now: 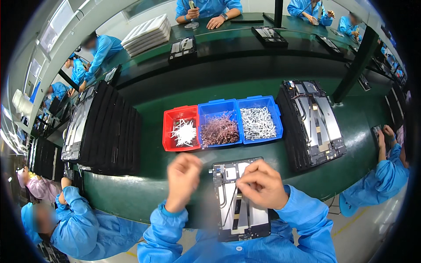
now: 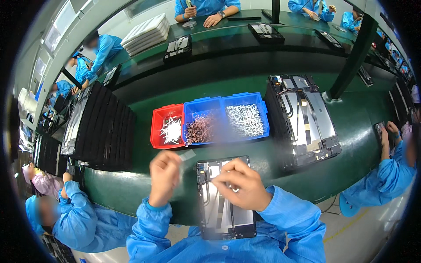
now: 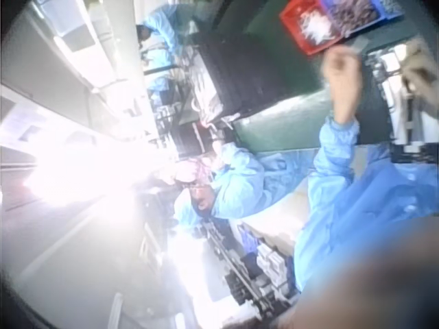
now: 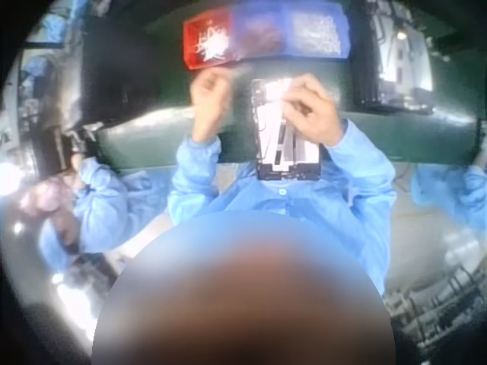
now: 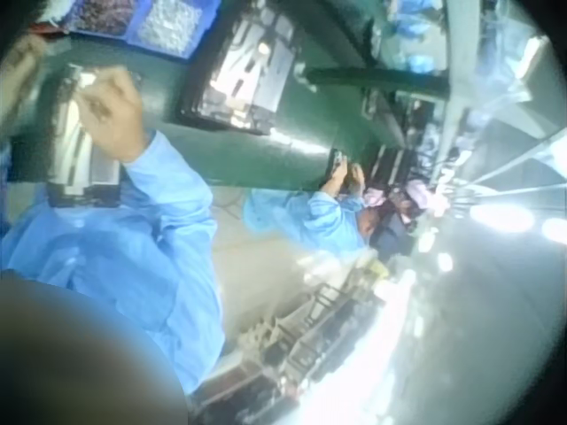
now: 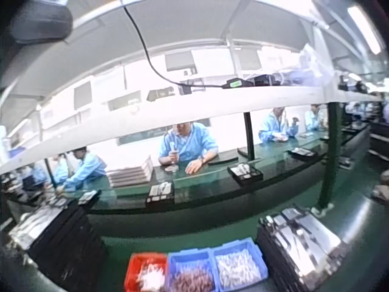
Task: Assembling electronic components and wiring into a tablet or mobile device chassis at a factory workbench.
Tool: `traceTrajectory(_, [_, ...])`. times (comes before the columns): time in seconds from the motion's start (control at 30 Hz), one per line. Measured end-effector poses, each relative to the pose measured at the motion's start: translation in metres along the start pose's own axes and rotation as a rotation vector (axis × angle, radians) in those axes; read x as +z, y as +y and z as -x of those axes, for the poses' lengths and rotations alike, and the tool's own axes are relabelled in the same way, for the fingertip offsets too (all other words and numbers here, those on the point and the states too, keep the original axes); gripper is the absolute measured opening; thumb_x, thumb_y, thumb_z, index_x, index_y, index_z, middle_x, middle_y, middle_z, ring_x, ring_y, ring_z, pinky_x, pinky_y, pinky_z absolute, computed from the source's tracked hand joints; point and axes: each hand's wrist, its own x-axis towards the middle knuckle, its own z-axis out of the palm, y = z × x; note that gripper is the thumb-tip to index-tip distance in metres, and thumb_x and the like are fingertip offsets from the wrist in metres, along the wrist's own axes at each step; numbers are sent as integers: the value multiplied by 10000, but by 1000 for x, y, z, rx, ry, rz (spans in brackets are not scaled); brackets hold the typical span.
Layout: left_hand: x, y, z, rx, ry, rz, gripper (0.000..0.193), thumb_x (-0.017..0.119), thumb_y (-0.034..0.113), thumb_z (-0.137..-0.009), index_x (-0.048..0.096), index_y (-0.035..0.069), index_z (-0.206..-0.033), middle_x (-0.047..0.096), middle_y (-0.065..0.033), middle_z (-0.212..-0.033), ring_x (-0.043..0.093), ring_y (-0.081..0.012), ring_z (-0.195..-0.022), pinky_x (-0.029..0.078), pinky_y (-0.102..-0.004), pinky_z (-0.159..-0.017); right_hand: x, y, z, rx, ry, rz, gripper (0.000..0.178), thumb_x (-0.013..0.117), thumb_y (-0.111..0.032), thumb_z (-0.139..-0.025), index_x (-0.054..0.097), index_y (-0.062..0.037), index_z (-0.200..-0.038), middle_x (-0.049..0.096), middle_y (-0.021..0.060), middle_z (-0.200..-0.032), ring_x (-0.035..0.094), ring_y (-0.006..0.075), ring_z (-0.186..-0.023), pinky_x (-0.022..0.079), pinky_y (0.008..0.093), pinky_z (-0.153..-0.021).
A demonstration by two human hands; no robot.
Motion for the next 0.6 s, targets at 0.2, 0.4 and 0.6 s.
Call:
traceTrajectory(0.2, [-30, -6, -47, 532, 411, -946, 114, 724, 118, -916, 736, 6, -927, 635, -81, -662, 585, -123, -520, 454, -317, -500, 4, 14, 19, 351, 100, -325, 66, 733, -20, -914, 674, 9, -909, 640, -16, -767, 506, -6, -618, 378, 186, -518])
traceTrajectory(0.4, [-15, -8, 49, 131, -133, -794, 399, 778, 200, -867, 688, -21, -1187, 711, -121, -926, 647, -171, -601, 504, -321, -552, -4, 14, 35, 529, 113, -395, 75, 739, -30, -914, 671, -1, -901, 637, -29, -733, 507, -14, -607, 377, 184, -513])
traceTrajectory(0.6, [-4, -29, 91, -259, -295, -219, 649, 735, 227, -948, 460, -60, -1460, 651, -103, -1145, 639, -110, -774, 531, -294, -668, 7, 24, 52, 387, 140, -165, 81, 745, -33, -909, 669, -9, -892, 641, -28, -728, 507, -14, -589, 379, 182, -504])
